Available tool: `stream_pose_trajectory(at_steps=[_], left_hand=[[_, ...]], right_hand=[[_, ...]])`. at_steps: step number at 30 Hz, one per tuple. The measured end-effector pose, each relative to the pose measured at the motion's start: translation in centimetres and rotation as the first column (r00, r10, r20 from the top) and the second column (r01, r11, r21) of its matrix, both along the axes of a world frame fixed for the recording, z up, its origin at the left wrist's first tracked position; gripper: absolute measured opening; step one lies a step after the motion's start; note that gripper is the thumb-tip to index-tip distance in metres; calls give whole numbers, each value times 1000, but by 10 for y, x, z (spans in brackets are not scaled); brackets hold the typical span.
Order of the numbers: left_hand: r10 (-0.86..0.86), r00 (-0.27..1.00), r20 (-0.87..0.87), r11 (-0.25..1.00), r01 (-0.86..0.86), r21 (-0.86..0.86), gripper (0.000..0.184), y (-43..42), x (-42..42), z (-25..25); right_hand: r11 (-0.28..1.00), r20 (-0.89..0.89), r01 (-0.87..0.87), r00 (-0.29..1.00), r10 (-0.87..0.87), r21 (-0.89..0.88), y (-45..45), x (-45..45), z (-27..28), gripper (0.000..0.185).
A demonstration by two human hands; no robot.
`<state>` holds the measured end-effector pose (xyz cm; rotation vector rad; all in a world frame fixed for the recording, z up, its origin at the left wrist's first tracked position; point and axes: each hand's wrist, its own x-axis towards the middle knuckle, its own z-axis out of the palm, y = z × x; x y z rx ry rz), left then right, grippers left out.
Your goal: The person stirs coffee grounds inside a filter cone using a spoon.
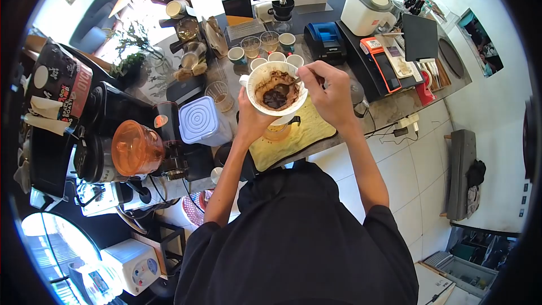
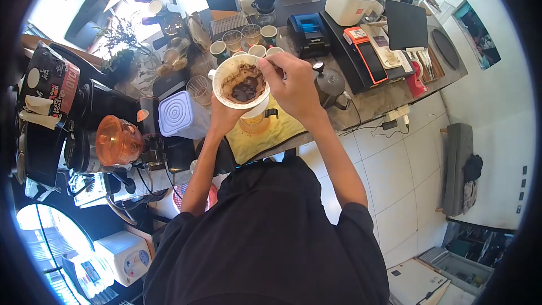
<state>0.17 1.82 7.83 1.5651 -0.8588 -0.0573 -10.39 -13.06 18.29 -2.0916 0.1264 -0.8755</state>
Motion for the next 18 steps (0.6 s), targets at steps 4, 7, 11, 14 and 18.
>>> stream_pose_trajectory(at_steps=[4,7,11,14,18], left_hand=[[-23,1000,2,1000,23,15,60,2,4,-1],[-72,997,-23,997,73,21,59,4,3,0],[-56,991,-124,997,49,-65,61,3,3,-1],[-60,992,-115,996,53,-67,64,4,2,0],[-65,996,-66,998,64,-9,67,5,2,5]], right_hand=[[985,-98,1,995,17,175,1,0,-14,21],[950,-74,-45,995,71,310,-5,2,-20,21],[940,-43,-59,996,78,335,0,-1,-6,21],[987,2,-36,999,36,154,3,0,2,21],[995,-75,-21,997,28,92,6,1,-5,20]])
